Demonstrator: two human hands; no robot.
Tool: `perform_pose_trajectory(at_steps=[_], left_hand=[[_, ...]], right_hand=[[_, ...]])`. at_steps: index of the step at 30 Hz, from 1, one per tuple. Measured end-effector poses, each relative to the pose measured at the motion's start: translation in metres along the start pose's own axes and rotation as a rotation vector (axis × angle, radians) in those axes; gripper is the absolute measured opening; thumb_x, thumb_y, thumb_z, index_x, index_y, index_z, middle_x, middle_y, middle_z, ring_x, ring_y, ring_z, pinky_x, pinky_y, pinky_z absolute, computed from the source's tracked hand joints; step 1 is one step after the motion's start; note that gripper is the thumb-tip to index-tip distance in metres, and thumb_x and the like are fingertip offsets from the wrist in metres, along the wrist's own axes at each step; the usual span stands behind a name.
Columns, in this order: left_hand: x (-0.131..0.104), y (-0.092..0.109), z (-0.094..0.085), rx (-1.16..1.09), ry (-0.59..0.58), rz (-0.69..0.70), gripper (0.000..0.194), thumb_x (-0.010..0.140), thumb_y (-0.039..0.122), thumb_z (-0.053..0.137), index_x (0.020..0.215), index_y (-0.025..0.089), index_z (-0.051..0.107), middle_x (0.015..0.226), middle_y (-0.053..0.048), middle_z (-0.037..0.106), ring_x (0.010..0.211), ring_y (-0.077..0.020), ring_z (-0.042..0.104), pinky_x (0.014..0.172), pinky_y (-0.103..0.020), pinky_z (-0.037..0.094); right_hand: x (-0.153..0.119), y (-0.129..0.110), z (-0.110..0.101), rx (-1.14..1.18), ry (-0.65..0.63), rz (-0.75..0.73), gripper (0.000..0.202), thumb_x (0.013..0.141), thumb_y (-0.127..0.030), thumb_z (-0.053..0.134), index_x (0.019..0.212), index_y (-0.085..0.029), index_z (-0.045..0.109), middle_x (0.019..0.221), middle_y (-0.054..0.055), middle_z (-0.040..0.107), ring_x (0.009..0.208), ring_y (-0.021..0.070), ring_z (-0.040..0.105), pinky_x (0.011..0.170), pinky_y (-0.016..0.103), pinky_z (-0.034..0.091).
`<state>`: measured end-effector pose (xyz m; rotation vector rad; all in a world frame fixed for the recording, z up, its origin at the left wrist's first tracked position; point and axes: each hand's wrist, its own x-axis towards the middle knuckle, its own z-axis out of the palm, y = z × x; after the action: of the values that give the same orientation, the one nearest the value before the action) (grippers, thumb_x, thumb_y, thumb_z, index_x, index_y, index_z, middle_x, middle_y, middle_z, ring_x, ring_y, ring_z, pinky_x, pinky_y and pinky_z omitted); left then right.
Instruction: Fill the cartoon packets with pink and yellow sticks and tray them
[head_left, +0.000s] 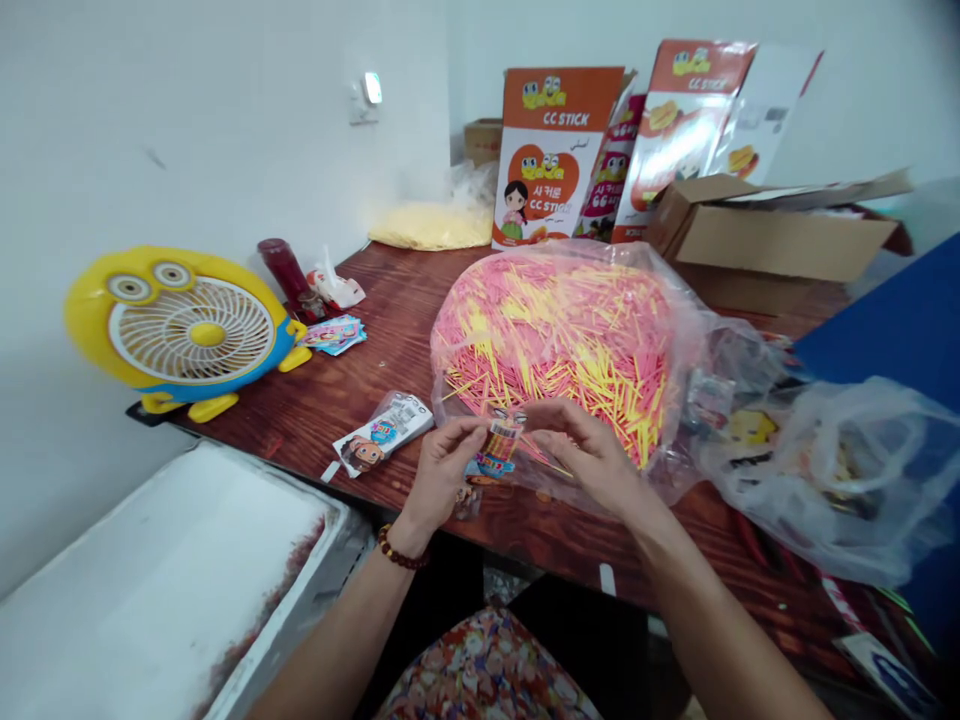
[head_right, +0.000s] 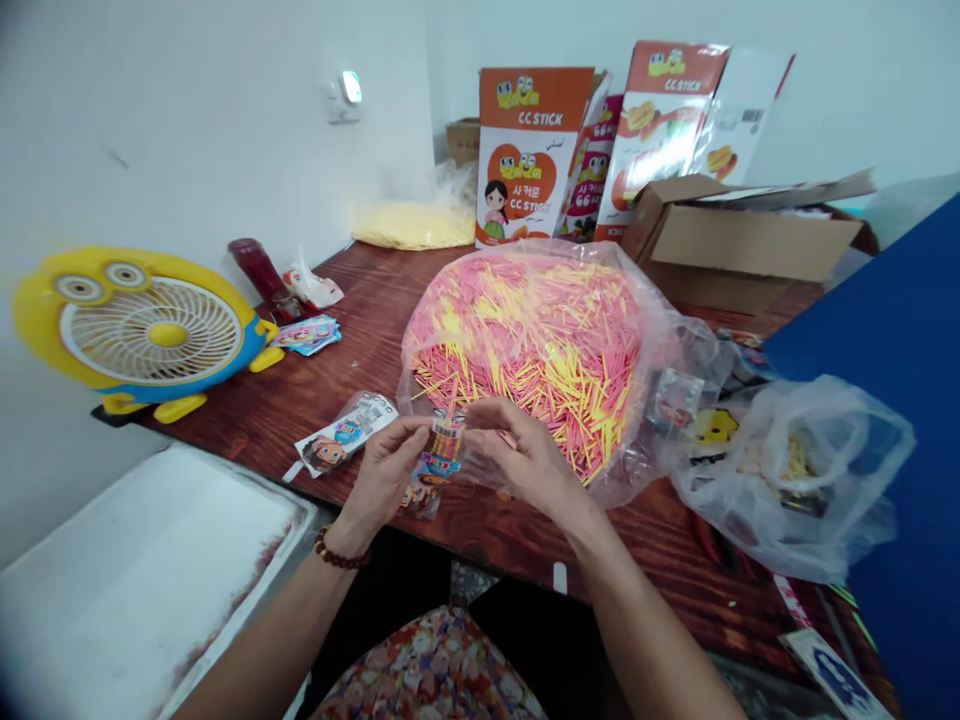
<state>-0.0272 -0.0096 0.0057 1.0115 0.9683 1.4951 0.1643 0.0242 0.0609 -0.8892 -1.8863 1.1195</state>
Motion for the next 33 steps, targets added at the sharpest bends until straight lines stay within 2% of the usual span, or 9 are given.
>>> perform_pose_trajectory(at_steps=[3, 8, 13, 17, 20, 23, 26, 30, 33], left_hand=[[0.000, 0.009, -0.002, 0.057, 0.011, 0.084, 0.018, 0.084, 0.034, 0.073, 0.093, 0.020, 0.078, 0.093, -0.004, 0.075, 0.086, -0.0162, 0.066, 0.082, -0.028, 0.052], [-0.002, 0.031, 0.003, 0.267, 0.012, 0.332, 0.011, 0.087, 0.024, 0.068, 0.090, 0.021, 0.078, 0.096, -0.004, 0.074, 0.092, -0.0170, 0.066, 0.085, -0.029, 0.051], [0.001, 0.043, -0.002, 0.390, 0.082, 0.342, 0.011, 0.087, 0.023, 0.066, 0.085, 0.019, 0.076, 0.087, -0.002, 0.071, 0.084, -0.0149, 0.064, 0.079, -0.026, 0.049], [0.003, 0.025, -0.027, 0.540, 0.072, 0.177, 0.016, 0.086, 0.028, 0.065, 0.081, 0.018, 0.075, 0.078, -0.001, 0.070, 0.073, -0.0145, 0.061, 0.069, -0.024, 0.048], [0.006, 0.001, -0.048, 0.691, 0.100, 0.069, 0.018, 0.087, 0.029, 0.061, 0.084, 0.017, 0.075, 0.082, -0.003, 0.073, 0.079, -0.0179, 0.065, 0.075, -0.028, 0.050], [0.009, -0.019, -0.062, 0.881, 0.147, 0.073, 0.020, 0.090, 0.027, 0.057, 0.100, 0.016, 0.072, 0.094, -0.008, 0.074, 0.089, -0.0217, 0.067, 0.087, -0.036, 0.051], [0.009, -0.030, -0.066, 1.094, 0.121, 0.168, 0.034, 0.093, 0.026, 0.054, 0.123, 0.014, 0.062, 0.107, -0.013, 0.070, 0.101, -0.0252, 0.066, 0.096, -0.042, 0.050], [0.003, -0.040, -0.070, 1.226, 0.033, 0.191, 0.041, 0.096, 0.028, 0.050, 0.134, 0.015, 0.053, 0.120, -0.016, 0.064, 0.112, -0.0277, 0.062, 0.100, -0.046, 0.049], [-0.003, -0.046, -0.075, 1.209, -0.020, 0.167, 0.042, 0.097, 0.029, 0.048, 0.137, 0.016, 0.050, 0.125, -0.015, 0.062, 0.115, -0.0273, 0.061, 0.101, -0.045, 0.049]], right_hand=[[0.002, -0.007, -0.001, -0.079, 0.054, -0.021, 0.014, 0.091, -0.032, 0.063, 0.088, -0.022, 0.071, 0.082, 0.000, 0.071, 0.078, 0.0159, 0.066, 0.073, 0.027, 0.050], [0.015, -0.012, -0.001, 0.013, 0.072, -0.016, 0.012, 0.084, -0.032, 0.069, 0.080, -0.022, 0.074, 0.077, 0.000, 0.071, 0.074, 0.0156, 0.064, 0.070, 0.027, 0.048], [0.030, -0.005, 0.007, 0.185, 0.060, 0.096, 0.014, 0.079, -0.034, 0.072, 0.077, -0.021, 0.074, 0.073, 0.000, 0.070, 0.071, 0.0154, 0.065, 0.070, 0.028, 0.050], [0.037, 0.024, 0.031, 0.317, 0.030, 0.302, 0.014, 0.073, -0.034, 0.071, 0.074, -0.020, 0.070, 0.066, -0.002, 0.066, 0.060, 0.0144, 0.063, 0.059, 0.026, 0.050], [0.041, 0.057, 0.057, 0.354, -0.012, 0.477, 0.012, 0.073, -0.033, 0.066, 0.073, -0.021, 0.064, 0.065, -0.003, 0.065, 0.057, 0.0157, 0.064, 0.055, 0.027, 0.050], [0.045, 0.086, 0.080, 0.151, 0.039, 0.473, 0.015, 0.079, -0.031, 0.058, 0.067, -0.021, 0.058, 0.056, -0.004, 0.059, 0.052, 0.0143, 0.060, 0.053, 0.025, 0.045], [0.048, 0.100, 0.091, -0.171, 0.094, 0.427, 0.016, 0.082, -0.027, 0.056, 0.067, -0.021, 0.059, 0.057, -0.003, 0.059, 0.055, 0.0135, 0.057, 0.057, 0.025, 0.040], [0.040, 0.102, 0.077, -0.365, 0.093, 0.358, 0.015, 0.087, -0.034, 0.058, 0.081, -0.021, 0.064, 0.072, -0.001, 0.067, 0.068, 0.0150, 0.060, 0.061, 0.025, 0.038], [0.025, 0.101, 0.040, -0.522, 0.104, 0.369, 0.023, 0.093, -0.039, 0.053, 0.088, -0.022, 0.067, 0.079, 0.001, 0.070, 0.073, 0.0166, 0.061, 0.062, 0.026, 0.036]])
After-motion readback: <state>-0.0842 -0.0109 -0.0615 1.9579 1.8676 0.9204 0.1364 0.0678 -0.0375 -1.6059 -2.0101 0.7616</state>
